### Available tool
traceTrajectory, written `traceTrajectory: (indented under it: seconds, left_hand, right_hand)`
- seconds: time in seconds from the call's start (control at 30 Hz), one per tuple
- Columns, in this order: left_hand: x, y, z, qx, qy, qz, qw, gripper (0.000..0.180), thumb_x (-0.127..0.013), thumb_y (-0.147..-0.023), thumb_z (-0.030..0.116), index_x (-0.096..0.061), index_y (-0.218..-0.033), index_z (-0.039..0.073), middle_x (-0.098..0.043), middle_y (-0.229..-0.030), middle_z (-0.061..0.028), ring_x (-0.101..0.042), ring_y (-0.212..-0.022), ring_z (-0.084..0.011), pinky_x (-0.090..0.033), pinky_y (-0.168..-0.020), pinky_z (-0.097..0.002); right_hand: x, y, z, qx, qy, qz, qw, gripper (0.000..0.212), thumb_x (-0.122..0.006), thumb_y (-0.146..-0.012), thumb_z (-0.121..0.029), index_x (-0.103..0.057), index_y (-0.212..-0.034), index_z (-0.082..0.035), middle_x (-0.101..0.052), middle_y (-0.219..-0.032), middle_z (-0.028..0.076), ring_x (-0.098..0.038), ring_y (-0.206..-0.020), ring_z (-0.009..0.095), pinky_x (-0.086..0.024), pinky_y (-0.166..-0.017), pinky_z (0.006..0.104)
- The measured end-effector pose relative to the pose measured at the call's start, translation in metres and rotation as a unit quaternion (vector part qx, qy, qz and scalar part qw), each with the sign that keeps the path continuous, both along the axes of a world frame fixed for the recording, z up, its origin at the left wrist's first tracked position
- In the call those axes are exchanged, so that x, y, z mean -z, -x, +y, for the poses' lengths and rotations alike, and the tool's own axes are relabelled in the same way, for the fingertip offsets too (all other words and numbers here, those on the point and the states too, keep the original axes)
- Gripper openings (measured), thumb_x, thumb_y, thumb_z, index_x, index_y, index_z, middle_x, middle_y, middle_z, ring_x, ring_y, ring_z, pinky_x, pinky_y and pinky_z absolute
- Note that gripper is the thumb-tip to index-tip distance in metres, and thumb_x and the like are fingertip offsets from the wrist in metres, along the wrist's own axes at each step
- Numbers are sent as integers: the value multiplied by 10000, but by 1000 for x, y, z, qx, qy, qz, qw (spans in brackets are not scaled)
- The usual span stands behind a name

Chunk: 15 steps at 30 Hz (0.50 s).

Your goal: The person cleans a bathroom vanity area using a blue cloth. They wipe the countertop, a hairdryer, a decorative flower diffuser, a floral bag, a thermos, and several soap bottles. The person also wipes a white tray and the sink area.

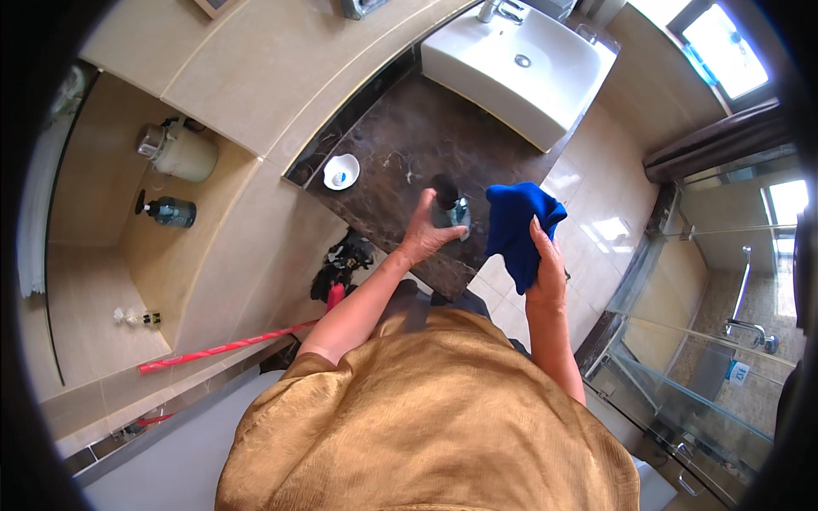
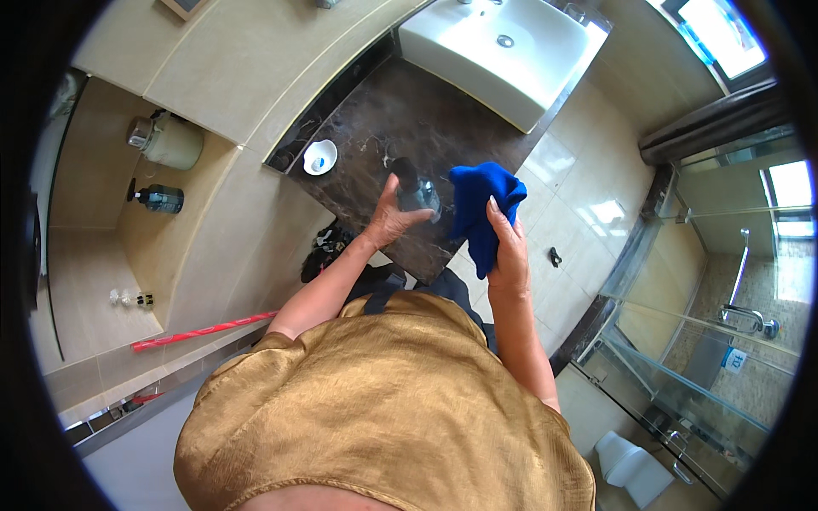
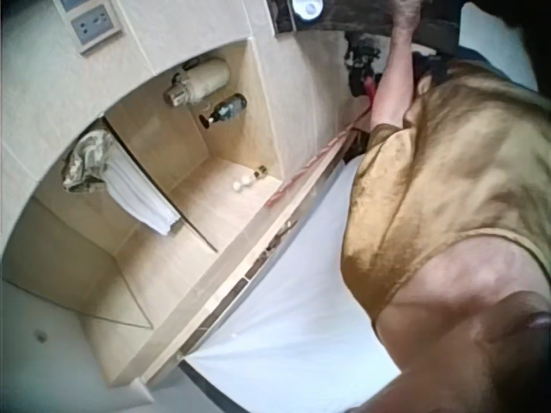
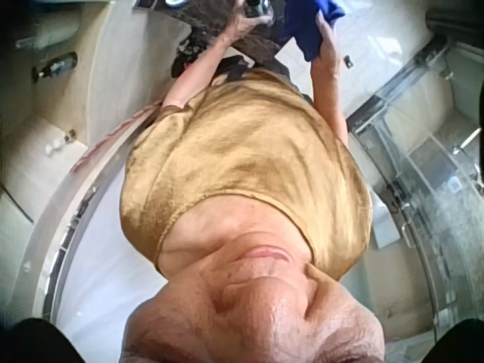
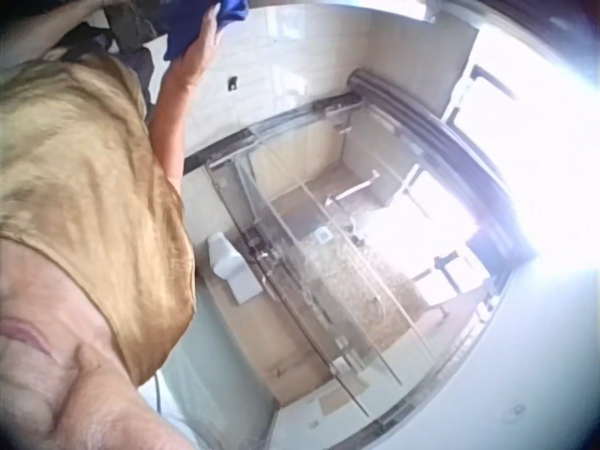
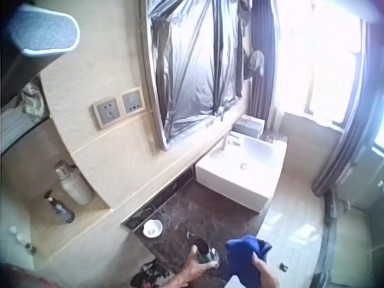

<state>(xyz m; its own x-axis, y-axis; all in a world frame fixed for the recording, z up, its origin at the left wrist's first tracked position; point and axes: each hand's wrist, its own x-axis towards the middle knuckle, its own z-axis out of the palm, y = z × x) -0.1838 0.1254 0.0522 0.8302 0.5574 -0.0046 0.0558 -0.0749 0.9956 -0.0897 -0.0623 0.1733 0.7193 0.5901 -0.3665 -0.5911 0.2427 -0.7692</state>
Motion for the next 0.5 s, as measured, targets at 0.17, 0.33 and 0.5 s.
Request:
traceTrajectory:
  seconds: [0.17, 0.33, 0.5]
  left_hand:
    - [-106, 14, -4, 53, 139, -82, 986, 569, -751, -805, 73, -475, -1303, 88, -580, -1145, -5, -546, -1048, -125, -458, -931, -302]
    - [-137, 38, -11, 124, 147, -159, 968, 613, -602, -966, 246, -325, -1476, 51, -455, -1415, -75, -474, -1277, -181, -406, -1082, -360]
    - [-159, 61, 2, 186, 232, -124, 947, 612, -627, -948, 240, -359, -1470, 66, -417, -1457, -86, -428, -1318, -177, -364, -1105, -346]
  right_hand:
    - [-24, 12, 21, -162, 66, -425, 888, 722, -576, -939, -397, -288, -1481, -16, -394, -1402, 152, -408, -1265, 276, -335, -1069, 391]
    - [-69, 32, 52, -149, -12, -562, 814, 766, -553, -941, -521, -313, -1495, -49, -299, -1533, 165, -293, -1417, 328, -246, -1148, 418]
    - [-97, 60, 62, -154, -80, -286, 942, 925, -804, -767, -373, -311, -1456, -4, -496, -1330, 156, -490, -1243, 242, -389, -1047, 357]
